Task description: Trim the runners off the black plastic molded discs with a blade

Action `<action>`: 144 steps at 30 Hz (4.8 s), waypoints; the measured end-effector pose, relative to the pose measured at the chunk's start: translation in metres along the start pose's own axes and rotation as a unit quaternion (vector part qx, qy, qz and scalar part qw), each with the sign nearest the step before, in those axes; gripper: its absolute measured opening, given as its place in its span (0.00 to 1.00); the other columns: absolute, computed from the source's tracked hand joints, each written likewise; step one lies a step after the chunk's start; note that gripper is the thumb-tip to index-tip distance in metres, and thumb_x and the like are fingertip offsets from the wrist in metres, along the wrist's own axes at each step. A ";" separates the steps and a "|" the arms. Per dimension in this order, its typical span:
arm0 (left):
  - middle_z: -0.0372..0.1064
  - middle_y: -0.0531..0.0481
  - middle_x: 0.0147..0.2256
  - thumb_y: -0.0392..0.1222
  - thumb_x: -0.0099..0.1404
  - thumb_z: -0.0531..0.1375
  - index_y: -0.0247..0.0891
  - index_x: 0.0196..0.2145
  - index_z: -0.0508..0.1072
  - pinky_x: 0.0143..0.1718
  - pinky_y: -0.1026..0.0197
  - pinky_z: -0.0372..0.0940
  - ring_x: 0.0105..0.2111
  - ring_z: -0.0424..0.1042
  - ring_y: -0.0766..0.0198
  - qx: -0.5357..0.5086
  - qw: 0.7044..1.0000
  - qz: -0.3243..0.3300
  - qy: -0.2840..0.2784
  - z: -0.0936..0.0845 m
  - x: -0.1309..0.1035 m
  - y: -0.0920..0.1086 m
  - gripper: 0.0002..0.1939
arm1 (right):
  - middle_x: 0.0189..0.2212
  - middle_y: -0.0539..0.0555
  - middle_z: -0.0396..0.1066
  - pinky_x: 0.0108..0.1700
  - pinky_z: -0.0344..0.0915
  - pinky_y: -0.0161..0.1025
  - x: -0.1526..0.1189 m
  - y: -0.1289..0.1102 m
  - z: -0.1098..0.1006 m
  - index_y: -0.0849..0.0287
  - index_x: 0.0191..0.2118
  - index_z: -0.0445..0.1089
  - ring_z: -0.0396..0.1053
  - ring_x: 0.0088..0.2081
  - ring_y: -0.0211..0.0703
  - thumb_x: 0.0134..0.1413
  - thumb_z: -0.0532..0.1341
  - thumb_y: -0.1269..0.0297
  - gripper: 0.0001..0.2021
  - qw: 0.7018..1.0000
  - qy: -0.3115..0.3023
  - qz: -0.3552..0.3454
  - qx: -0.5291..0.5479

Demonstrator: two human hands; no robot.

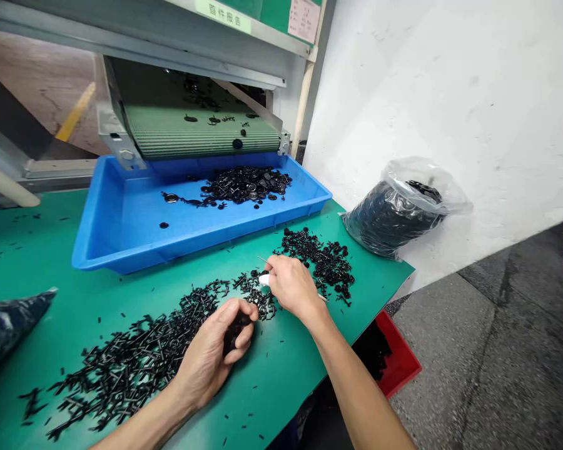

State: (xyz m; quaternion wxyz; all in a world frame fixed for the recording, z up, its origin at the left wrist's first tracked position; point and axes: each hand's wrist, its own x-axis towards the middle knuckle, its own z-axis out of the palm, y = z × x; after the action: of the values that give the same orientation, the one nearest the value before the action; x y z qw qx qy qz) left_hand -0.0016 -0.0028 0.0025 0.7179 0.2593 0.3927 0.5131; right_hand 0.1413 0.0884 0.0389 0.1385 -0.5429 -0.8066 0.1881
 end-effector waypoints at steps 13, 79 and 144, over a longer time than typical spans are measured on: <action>0.58 0.58 0.18 0.52 0.63 0.63 0.34 0.42 0.73 0.15 0.71 0.39 0.17 0.47 0.75 0.029 0.999 -0.021 0.012 -0.001 0.003 -0.004 0.18 | 0.36 0.53 0.68 0.34 0.60 0.38 -0.079 -0.031 0.007 0.58 0.40 0.67 0.66 0.32 0.41 0.61 0.50 0.72 0.10 0.999 0.043 -0.019 0.020; 0.54 0.59 0.18 0.55 0.66 0.58 0.36 0.30 0.67 0.15 0.72 0.41 0.17 0.45 0.74 0.043 0.998 -0.025 -0.038 -0.003 0.003 -0.005 0.18 | 0.35 0.48 0.69 0.35 0.58 0.33 -0.054 -0.012 -0.009 0.57 0.37 0.73 0.62 0.30 0.34 0.49 0.53 0.80 0.15 0.979 -0.001 -0.065 0.196; 0.61 0.59 0.19 0.53 0.58 0.67 0.36 0.41 0.73 0.20 0.69 0.50 0.19 0.55 0.72 0.145 0.987 0.021 0.058 -0.005 0.001 -0.015 0.20 | 0.33 0.54 0.71 0.32 0.58 0.38 -0.107 -0.045 0.043 0.59 0.44 0.68 0.70 0.33 0.45 0.60 0.52 0.79 0.13 0.983 0.160 0.042 -0.076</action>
State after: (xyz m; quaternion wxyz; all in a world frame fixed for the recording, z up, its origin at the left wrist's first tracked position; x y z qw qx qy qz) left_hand 0.0023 -0.0072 -0.0119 0.6376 0.3385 0.4986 0.4798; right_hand 0.1260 -0.0326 0.0189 0.2158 -0.6083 -0.7626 0.0427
